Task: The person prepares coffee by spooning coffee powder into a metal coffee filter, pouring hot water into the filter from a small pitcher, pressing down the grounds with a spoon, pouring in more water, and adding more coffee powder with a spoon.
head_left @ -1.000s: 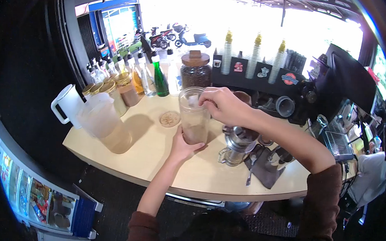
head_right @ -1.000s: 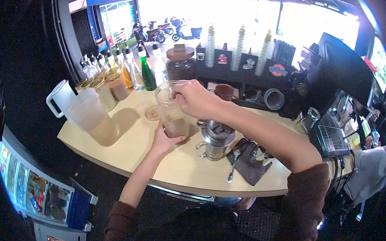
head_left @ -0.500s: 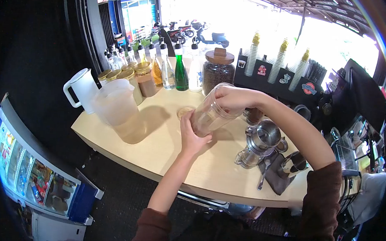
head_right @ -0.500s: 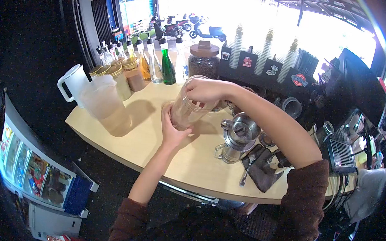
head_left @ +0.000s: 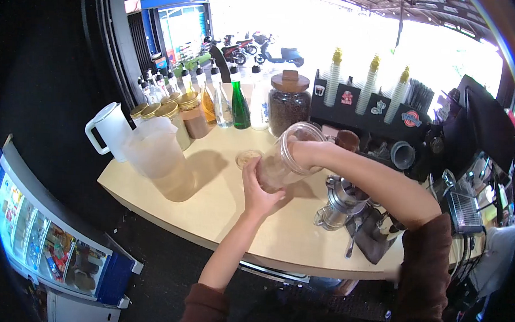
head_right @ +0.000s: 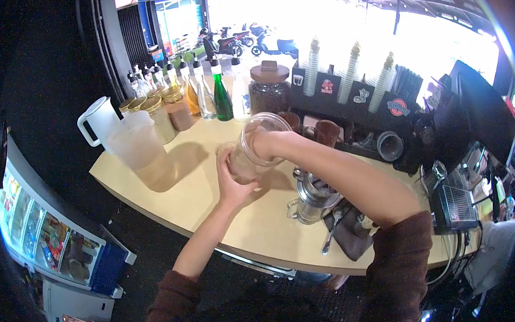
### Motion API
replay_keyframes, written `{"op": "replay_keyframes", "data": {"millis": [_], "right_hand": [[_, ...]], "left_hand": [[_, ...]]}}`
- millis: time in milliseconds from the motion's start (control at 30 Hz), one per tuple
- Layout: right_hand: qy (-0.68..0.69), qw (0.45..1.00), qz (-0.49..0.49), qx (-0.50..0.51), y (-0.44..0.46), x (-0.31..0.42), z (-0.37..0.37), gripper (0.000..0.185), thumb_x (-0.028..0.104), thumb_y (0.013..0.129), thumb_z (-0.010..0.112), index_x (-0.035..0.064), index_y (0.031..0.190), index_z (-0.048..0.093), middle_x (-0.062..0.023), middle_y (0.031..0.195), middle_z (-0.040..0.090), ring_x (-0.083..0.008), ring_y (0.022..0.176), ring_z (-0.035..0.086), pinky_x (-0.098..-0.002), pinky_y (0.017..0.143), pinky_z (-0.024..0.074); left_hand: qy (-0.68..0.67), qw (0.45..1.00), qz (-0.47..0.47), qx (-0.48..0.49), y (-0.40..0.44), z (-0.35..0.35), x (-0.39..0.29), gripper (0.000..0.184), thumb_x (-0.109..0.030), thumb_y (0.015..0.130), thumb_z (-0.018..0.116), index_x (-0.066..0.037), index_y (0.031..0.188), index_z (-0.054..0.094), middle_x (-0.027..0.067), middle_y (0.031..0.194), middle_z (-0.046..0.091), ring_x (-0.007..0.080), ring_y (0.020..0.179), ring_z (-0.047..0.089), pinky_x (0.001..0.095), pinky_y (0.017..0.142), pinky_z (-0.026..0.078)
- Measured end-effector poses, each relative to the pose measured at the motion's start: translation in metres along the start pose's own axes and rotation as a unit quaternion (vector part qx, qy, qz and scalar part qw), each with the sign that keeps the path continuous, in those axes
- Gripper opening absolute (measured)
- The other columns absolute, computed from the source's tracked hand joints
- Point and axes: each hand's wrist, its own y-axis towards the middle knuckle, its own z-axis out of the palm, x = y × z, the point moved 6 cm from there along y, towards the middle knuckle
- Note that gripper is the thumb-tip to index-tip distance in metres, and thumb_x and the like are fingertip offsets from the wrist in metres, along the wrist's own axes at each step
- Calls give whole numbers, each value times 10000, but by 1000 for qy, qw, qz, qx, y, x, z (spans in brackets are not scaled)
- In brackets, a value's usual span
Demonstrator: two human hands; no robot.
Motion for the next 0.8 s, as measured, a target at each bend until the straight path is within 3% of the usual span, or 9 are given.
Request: {"op": "replay_keyframes", "data": {"millis": [200, 300, 400, 500, 567, 667, 733, 800], "right_hand": [[-25, 995, -47, -87, 3, -4, 15, 362, 361, 809, 604, 113, 1073, 616, -118, 1001, 635, -262, 958, 607, -401, 842, 434], [41, 994, -20, -96, -8, -7, 12, 387, 383, 819, 613, 115, 1098, 626, -125, 1025, 637, -280, 983, 599, -403, 877, 429], [229, 955, 10, -188, -27, -12, 0, 413, 394, 826, 626, 92, 1107, 637, -145, 1037, 644, -298, 992, 599, -409, 907, 423], [214, 963, -4, -163, -28, -10, -5, 376, 356, 825, 646, 56, 1050, 665, -165, 982, 661, -309, 951, 617, -397, 879, 444], [286, 951, 71, -90, -47, -3, -26, 320, 288, 818, 655, 24, 999, 673, -172, 896, 667, -310, 880, 632, -384, 822, 472], [359, 916, 99, -150, -69, 4, -41, 246, 199, 806, 639, -11, 928, 676, -187, 831, 660, -314, 799, 632, -385, 730, 488], [356, 917, 104, -149, -74, 7, -46, 228, 168, 790, 631, -28, 899, 669, -197, 803, 648, -311, 756, 621, -390, 701, 484], [352, 918, 109, -149, -77, 6, -46, 210, 138, 774, 623, -45, 869, 663, -208, 776, 637, -309, 713, 610, -396, 671, 480]], "left_hand": [[7, 1000, 0, 3, -4, 2, 1, 1019, -111, 459, 872, -32, 1326, 344, 166, 1283, 402, 327, 1203, 424, 422, 1022, 366], [17, 1000, 3, 13, -4, 3, -1, 1014, -156, 480, 881, -24, 1324, 337, 171, 1281, 412, 315, 1197, 433, 416, 1006, 365], [22, 1000, -2, 21, -4, 3, -2, 1009, -170, 480, 886, -26, 1317, 342, 166, 1269, 420, 313, 1184, 441, 414, 999, 370], [18, 1000, 9, 10, -4, 3, -3, 1003, -174, 480, 888, -29, 1312, 347, 162, 1261, 427, 310, 1175, 448, 410, 991, 375], [9, 1000, 14, 5, -5, 3, -4, 1000, -173, 481, 889, -31, 1310, 350, 160, 1258, 429, 307, 1172, 450, 407, 985, 377], [10, 1000, 12, 17, -4, 4, -5, 994, -169, 483, 890, -36, 1308, 351, 153, 1258, 430, 300, 1174, 449, 402, 973, 380], [-7, 1000, -3, 20, -4, 3, -8, 1005, -80, 451, 869, -38, 1314, 356, 148, 1261, 406, 319, 1189, 434, 420, 1025, 386], [-6, 1000, 7, 22, -4, 3, -9, 991, -123, 470, 879, -41, 1307, 355, 146, 1256, 419, 306, 1178, 442, 409, 998, 380]]}}
